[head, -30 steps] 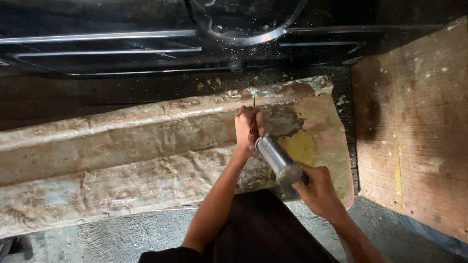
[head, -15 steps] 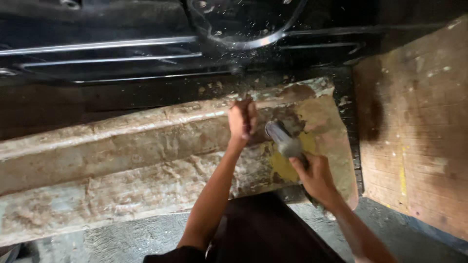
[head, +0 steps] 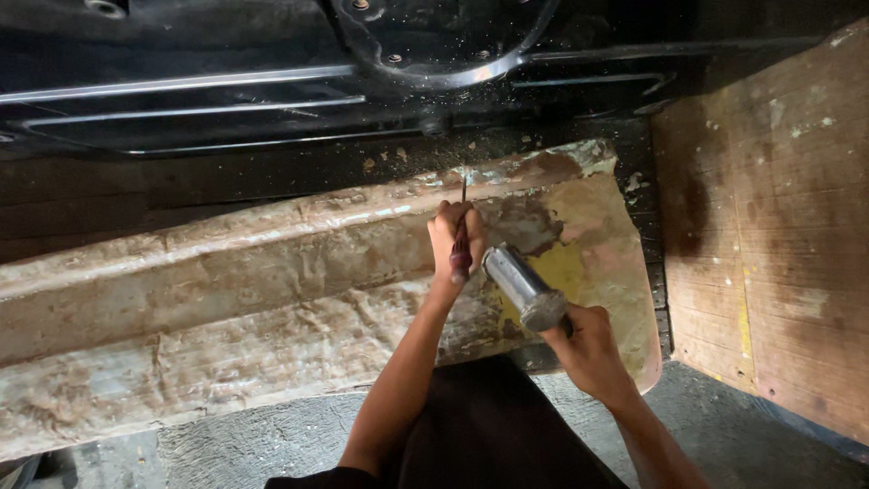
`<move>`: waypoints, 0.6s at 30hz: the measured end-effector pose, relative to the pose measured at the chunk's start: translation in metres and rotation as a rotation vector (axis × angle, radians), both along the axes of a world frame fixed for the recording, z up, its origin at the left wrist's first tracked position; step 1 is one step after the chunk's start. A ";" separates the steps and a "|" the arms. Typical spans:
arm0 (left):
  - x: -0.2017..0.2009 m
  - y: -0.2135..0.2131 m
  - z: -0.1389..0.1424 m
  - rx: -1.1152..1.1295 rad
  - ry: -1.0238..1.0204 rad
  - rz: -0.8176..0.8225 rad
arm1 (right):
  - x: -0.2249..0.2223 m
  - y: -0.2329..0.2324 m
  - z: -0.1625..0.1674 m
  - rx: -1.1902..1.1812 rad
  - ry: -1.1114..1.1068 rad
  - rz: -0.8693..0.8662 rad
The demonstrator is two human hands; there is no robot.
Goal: The person uses a hammer and chisel to chip away material from a car part, then scrapes the surface with a chisel, and finally smooths the area with a sanding block.
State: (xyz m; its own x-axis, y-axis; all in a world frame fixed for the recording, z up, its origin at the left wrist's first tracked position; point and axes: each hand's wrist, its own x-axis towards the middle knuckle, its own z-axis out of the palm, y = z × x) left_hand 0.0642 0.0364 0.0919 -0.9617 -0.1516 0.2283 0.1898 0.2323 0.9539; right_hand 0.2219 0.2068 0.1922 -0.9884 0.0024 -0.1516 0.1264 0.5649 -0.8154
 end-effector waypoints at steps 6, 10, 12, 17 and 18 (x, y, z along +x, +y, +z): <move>-0.008 0.000 -0.002 0.031 -0.059 -0.050 | 0.003 -0.007 0.016 -0.126 0.018 0.114; -0.010 0.007 -0.029 -0.038 0.027 -0.009 | 0.004 -0.012 0.027 -0.066 0.338 0.329; -0.021 0.009 -0.047 -0.030 -0.033 -0.013 | -0.004 -0.013 0.023 -0.085 0.391 0.355; -0.039 -0.009 -0.067 0.083 -0.024 0.099 | -0.037 -0.007 -0.015 0.225 -0.093 0.005; -0.040 -0.013 -0.064 0.146 0.103 -0.009 | -0.035 -0.006 -0.019 0.123 -0.080 -0.039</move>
State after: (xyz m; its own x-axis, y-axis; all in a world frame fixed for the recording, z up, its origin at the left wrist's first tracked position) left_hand 0.0241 0.0235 0.0278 -0.9358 -0.1822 0.3019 0.2898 0.0905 0.9528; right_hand 0.1873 0.2010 0.1728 -0.9720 0.0640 -0.2262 0.2122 0.6531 -0.7269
